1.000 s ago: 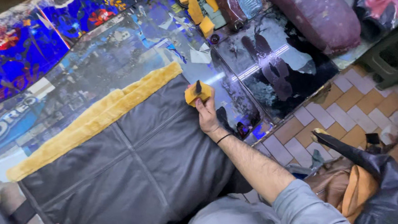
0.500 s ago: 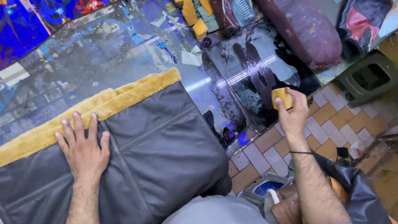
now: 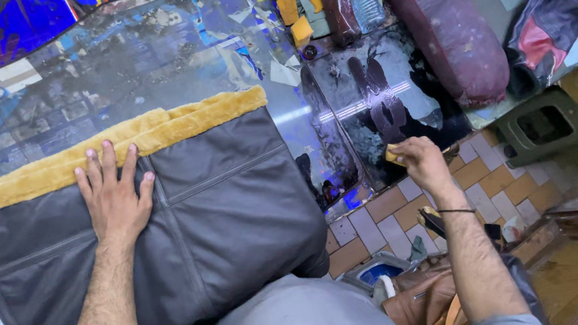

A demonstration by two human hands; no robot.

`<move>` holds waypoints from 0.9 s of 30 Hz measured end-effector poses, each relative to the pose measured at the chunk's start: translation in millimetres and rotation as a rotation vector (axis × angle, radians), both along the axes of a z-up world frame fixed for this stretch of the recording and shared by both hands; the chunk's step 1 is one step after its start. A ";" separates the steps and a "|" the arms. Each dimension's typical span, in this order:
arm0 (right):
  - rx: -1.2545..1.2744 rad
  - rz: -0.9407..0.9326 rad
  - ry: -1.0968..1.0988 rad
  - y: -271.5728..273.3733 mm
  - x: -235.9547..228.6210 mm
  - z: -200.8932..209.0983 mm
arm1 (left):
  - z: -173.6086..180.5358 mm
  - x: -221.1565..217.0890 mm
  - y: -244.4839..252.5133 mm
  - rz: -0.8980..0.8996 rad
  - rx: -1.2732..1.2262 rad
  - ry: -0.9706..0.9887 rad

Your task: The person uses a yellow sponge to wipe the surface of a dark leather jacket laid on a workbench. They repeatedly rub the sponge along the collar, shoulders, and sleeves, occasionally repositioning the jacket to access different areas.

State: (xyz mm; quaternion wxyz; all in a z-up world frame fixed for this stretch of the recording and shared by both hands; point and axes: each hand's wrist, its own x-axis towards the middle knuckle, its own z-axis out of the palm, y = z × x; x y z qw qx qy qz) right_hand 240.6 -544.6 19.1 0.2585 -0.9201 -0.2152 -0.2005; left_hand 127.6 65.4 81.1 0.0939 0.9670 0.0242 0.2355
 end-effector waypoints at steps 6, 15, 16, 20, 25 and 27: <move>-0.087 -0.182 -0.007 5.9 3.1 5.5 | -1.7 4.1 0.6 0.001 0.016 -0.014; -0.041 -0.307 -0.132 4.2 4.7 -30.0 | -8.1 9.0 5.8 0.015 0.059 0.029; -0.127 -0.385 -0.241 6.8 2.9 -31.8 | -7.5 7.0 8.0 0.017 0.091 0.034; 0.260 -0.289 -0.017 34.5 -7.2 -20.6 | 16.3 6.2 42.6 -0.137 0.108 0.108; 1.391 0.245 0.129 142.3 -87.8 2.6 | 35.1 -6.1 94.6 -0.103 0.091 -0.088; 1.629 0.386 0.325 212.5 -129.9 3.4 | 41.0 -9.7 108.4 -0.113 0.083 -0.098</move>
